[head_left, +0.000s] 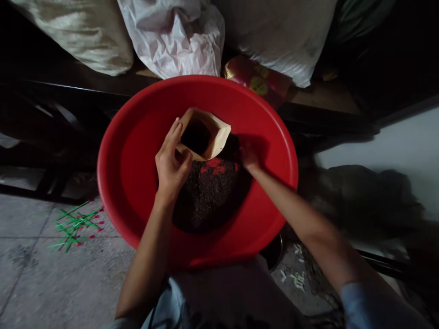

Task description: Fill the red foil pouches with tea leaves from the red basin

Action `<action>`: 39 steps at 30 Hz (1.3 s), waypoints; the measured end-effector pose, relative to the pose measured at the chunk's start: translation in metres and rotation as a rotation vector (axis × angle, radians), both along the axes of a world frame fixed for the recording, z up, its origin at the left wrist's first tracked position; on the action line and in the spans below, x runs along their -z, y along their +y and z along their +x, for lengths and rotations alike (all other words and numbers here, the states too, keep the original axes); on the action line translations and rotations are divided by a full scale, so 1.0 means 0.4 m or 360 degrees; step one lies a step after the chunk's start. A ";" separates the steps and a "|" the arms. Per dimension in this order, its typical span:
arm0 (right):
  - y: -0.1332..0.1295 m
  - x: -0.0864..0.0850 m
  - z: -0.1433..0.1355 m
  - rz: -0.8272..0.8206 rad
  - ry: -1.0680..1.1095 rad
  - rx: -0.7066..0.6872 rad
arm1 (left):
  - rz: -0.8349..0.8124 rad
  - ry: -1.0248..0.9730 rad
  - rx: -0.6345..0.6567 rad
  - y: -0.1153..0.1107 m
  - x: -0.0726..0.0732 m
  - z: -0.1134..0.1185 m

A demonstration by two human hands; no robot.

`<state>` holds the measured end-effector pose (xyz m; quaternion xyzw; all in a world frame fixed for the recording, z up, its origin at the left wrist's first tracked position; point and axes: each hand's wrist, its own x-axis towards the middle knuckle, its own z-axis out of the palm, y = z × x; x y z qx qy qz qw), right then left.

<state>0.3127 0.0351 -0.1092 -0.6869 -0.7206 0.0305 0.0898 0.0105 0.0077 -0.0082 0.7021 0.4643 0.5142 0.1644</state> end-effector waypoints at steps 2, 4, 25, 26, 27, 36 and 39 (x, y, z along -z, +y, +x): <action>-0.031 0.103 -0.053 -0.0104 0.0007 0.0097 | 0.0001 -0.0011 0.0044 -0.004 -0.008 -0.005; -0.074 0.169 -0.127 -0.0146 0.0039 0.0076 | -0.0010 -0.0046 0.0066 -0.005 -0.013 -0.007; -0.336 0.008 -0.403 -0.1101 0.0487 -0.0560 | -0.0162 -0.0140 0.0089 -0.009 -0.020 -0.031; -0.340 -0.015 -0.396 -0.1063 0.0601 -0.0537 | -0.0174 -0.0102 0.0109 -0.010 -0.031 -0.035; -0.342 -0.045 -0.385 -0.0995 0.0754 -0.0521 | -0.0179 -0.0056 0.0125 -0.011 -0.041 -0.040; -0.168 -0.452 -0.340 0.0272 0.1275 -0.0860 | -0.0189 0.0193 0.0255 -0.037 -0.065 -0.071; -0.072 -0.471 -0.348 0.0434 0.0782 -0.1018 | -0.0174 0.0160 0.0176 -0.032 -0.057 -0.059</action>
